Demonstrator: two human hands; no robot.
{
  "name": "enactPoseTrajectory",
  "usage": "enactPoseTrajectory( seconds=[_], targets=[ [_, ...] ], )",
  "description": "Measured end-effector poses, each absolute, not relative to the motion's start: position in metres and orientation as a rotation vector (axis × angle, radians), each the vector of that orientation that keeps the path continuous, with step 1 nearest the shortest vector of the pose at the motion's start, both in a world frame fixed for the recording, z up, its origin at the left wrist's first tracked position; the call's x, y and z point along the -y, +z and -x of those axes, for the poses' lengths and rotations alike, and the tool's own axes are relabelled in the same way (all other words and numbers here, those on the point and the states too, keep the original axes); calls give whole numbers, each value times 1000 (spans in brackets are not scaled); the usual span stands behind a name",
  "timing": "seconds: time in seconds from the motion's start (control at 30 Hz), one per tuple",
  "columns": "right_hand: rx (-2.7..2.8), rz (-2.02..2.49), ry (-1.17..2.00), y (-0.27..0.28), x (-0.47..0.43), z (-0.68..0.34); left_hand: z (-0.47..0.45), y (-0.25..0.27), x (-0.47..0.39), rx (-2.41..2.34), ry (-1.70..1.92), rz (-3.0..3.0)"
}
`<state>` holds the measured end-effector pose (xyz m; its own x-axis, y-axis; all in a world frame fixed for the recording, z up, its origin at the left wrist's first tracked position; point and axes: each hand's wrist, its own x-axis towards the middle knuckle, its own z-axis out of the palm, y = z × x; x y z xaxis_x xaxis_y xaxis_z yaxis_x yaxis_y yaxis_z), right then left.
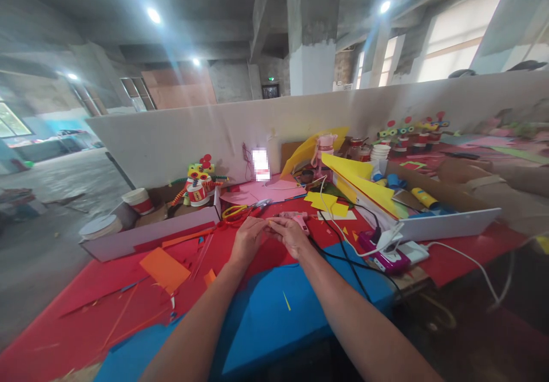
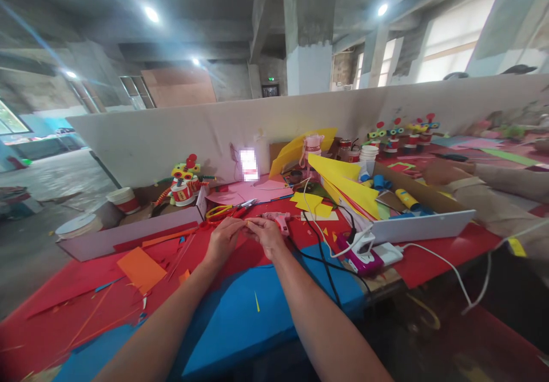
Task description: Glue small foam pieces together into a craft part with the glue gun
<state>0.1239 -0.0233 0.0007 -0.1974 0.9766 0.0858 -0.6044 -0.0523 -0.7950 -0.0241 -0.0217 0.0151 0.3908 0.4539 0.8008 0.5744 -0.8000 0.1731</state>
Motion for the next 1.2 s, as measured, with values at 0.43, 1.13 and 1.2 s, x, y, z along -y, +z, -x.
enactPoseTrajectory(
  seconds=[0.43, 1.13, 1.2],
  targets=[
    [805, 575, 1593, 0, 20, -129, 30, 15, 18, 840, -1206, 2527],
    [988, 760, 1329, -11, 9, -124, 33, 4, 12, 1157, -1496, 2517],
    [1033, 780, 1326, -11, 10, -124, 31, 4, 13, 1148, -1522, 2564]
  ],
)
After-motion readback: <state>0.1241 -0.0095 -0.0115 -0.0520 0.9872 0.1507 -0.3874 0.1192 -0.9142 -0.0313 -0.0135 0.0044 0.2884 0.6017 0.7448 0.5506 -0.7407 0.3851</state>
